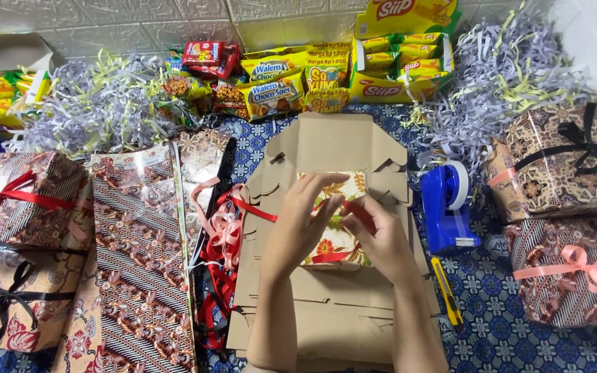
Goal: Tying a decorative red ribbon around a small gift box with a floral pattern.
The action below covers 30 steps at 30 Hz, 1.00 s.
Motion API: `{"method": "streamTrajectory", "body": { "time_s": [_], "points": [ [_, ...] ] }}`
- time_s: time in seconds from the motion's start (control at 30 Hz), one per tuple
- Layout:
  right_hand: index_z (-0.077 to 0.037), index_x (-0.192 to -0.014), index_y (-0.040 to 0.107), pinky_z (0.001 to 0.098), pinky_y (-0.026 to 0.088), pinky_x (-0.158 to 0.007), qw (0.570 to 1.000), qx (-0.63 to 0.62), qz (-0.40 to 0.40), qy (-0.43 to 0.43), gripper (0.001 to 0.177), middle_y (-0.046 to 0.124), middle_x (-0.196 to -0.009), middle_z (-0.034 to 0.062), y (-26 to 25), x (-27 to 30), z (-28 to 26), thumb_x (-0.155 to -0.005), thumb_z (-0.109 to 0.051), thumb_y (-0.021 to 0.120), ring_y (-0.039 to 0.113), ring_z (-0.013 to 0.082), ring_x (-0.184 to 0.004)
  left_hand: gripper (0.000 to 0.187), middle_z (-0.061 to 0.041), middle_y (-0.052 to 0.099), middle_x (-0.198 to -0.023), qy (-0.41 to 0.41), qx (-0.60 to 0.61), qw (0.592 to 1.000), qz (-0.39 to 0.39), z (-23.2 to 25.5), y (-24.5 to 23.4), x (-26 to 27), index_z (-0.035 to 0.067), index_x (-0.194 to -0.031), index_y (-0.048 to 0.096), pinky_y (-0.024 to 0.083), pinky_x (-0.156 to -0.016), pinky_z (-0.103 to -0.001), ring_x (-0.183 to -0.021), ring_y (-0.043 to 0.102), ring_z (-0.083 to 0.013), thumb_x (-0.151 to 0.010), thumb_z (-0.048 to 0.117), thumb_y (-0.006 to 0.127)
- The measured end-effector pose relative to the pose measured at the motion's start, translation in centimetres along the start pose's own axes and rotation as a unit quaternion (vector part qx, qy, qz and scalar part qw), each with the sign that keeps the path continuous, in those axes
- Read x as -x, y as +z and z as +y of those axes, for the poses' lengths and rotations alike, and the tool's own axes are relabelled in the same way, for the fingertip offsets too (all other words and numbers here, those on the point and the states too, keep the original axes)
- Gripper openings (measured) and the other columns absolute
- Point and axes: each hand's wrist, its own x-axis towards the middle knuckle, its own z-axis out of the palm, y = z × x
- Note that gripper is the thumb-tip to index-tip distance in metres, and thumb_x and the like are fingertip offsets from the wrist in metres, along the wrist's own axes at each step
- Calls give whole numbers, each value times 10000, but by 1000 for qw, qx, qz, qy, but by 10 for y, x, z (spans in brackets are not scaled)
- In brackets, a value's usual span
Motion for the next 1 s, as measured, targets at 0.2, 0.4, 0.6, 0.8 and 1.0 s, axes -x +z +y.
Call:
{"method": "streamTrajectory", "body": {
  "time_s": [0.2, 0.4, 0.6, 0.8, 1.0],
  "points": [
    [-95, -880, 679, 315, 546, -642, 998, 38, 48, 8, 85, 686, -660, 108, -13, 0, -3, -844, -172, 686, 602, 129, -636, 205, -59, 651, -671, -143, 48, 986, -74, -31, 23, -2, 121, -854, 676, 499, -609, -320, -613, 601, -184, -917, 300, 596],
    [-141, -798, 716, 244, 512, -641, 994, 33, 104, -32, 60, 700, -624, 31, -31, -8, 26, -829, -193, 720, 587, 78, -614, 117, -72, 578, -645, -132, 47, 989, -42, -37, 10, -3, 85, -816, 732, 407, -494, -287, -515, 454, -143, -744, 161, 784],
    [-131, -765, 735, 166, 364, -550, 985, 28, 139, -96, 33, 376, -554, -1, -43, -6, 20, -791, -149, 746, 322, 34, -557, 75, -71, 556, -690, -130, 42, 991, 12, -45, -1, 1, 105, -784, 760, 397, -516, -259, -570, 431, -137, -721, 118, 799],
    [-115, -810, 741, 199, 322, -561, 972, 60, 198, -109, 23, 339, -633, 2, -61, -4, 42, -827, -131, 741, 306, 67, -574, 65, -40, 525, -674, -117, 5, 992, 44, -53, -10, 10, 138, -776, 776, 382, -487, -245, -558, 394, -120, -717, 136, 804],
    [-52, -907, 694, 211, 327, -693, 940, 79, 321, -79, 77, 361, -741, 2, -80, 6, 47, -939, -110, 733, 284, 56, -674, 58, -34, 489, -662, -54, -72, 986, 143, -63, -32, 26, 156, -754, 754, 378, -504, -249, -547, 374, -129, -715, 166, 796]
  ]
}}
